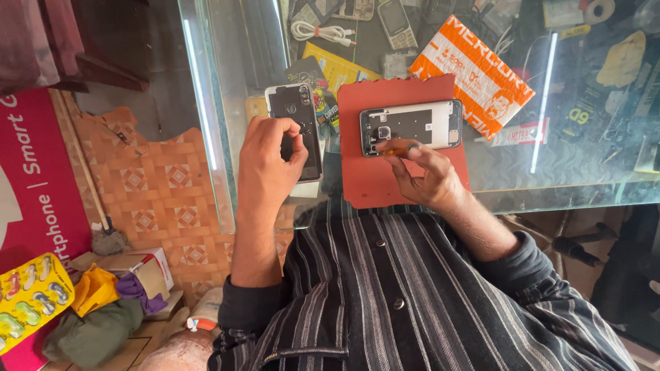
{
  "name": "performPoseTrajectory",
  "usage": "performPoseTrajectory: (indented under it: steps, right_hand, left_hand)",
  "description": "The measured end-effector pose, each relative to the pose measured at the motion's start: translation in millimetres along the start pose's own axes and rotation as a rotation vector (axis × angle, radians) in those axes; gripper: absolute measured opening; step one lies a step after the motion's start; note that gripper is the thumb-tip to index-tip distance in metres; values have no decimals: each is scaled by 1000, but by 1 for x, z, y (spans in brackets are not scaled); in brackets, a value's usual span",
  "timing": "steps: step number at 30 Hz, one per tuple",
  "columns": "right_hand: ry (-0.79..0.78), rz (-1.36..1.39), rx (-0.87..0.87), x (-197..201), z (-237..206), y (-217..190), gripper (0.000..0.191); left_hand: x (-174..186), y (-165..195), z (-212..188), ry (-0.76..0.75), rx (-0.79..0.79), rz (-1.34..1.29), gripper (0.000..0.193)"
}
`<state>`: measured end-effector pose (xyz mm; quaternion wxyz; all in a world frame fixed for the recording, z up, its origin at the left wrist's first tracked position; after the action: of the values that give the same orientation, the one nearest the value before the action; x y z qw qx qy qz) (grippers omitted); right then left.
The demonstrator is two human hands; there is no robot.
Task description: The person repairs a disassembled smartphone on a red mat, using a screwdriver to unscrew and remove internal components from the phone body. They work on the phone's internals, reposition the device, and at the end hold up the reassembled phone and press its screen to test it.
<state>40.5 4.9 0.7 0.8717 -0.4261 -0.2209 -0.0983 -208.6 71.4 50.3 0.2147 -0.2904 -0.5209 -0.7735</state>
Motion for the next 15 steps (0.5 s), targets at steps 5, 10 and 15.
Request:
performPoseTrajectory:
  steps: [5,10,15]
  right_hand:
    - [-107,73,136,-5,9,-8,69]
    - [46,48,-65,-5,20,-7,66]
    - [-105,233,66,-1,32,-17,63]
  left_hand:
    - [-3,-3,-5,-43,33,31,27]
    - [-3,-4,-9,-66,60,41,28]
    - [-7,1,-10,-57,37,4,29]
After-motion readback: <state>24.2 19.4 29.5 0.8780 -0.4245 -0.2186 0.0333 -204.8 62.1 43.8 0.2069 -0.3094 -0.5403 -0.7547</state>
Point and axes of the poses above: each hand's wrist, its own z-axis towards the middle knuckle, its own x-axis out of the back of the hand, y = z × x, the point moved 4 cm from there along z, towards the middle knuckle, and after that the axes turned 1 degree about z, right-handed, at the moved point
